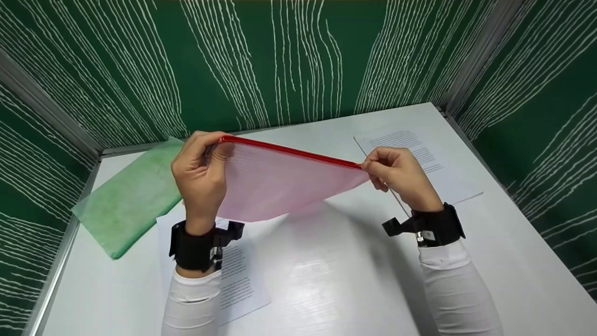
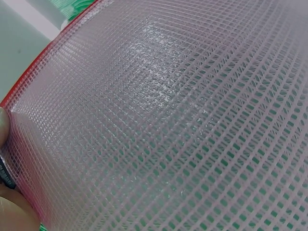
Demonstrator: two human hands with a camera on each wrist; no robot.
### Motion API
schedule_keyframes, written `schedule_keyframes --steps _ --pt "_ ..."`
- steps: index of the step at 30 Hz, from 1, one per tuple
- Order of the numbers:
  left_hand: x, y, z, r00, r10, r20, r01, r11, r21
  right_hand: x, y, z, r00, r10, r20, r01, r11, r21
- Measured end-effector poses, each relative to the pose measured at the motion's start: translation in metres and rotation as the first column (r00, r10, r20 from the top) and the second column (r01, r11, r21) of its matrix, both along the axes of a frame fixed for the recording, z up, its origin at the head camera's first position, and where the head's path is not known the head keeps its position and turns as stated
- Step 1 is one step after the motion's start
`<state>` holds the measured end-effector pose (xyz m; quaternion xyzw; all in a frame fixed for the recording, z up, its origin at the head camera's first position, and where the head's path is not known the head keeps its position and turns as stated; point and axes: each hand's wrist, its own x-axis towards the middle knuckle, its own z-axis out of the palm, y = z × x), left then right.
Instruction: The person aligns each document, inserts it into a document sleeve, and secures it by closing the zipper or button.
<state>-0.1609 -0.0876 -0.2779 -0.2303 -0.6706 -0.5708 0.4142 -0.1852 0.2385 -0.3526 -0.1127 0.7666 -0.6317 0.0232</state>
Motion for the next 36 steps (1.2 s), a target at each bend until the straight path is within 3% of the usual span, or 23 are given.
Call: schedule_keyframes --steps 36 --pt "0.002 -0.003 0.004 1.000 -0.003 -0.011 0.004 1.000 0.021 0.003 0.020 -0.010 0.997 -0.059 0.044 0.058 0.998 0.041"
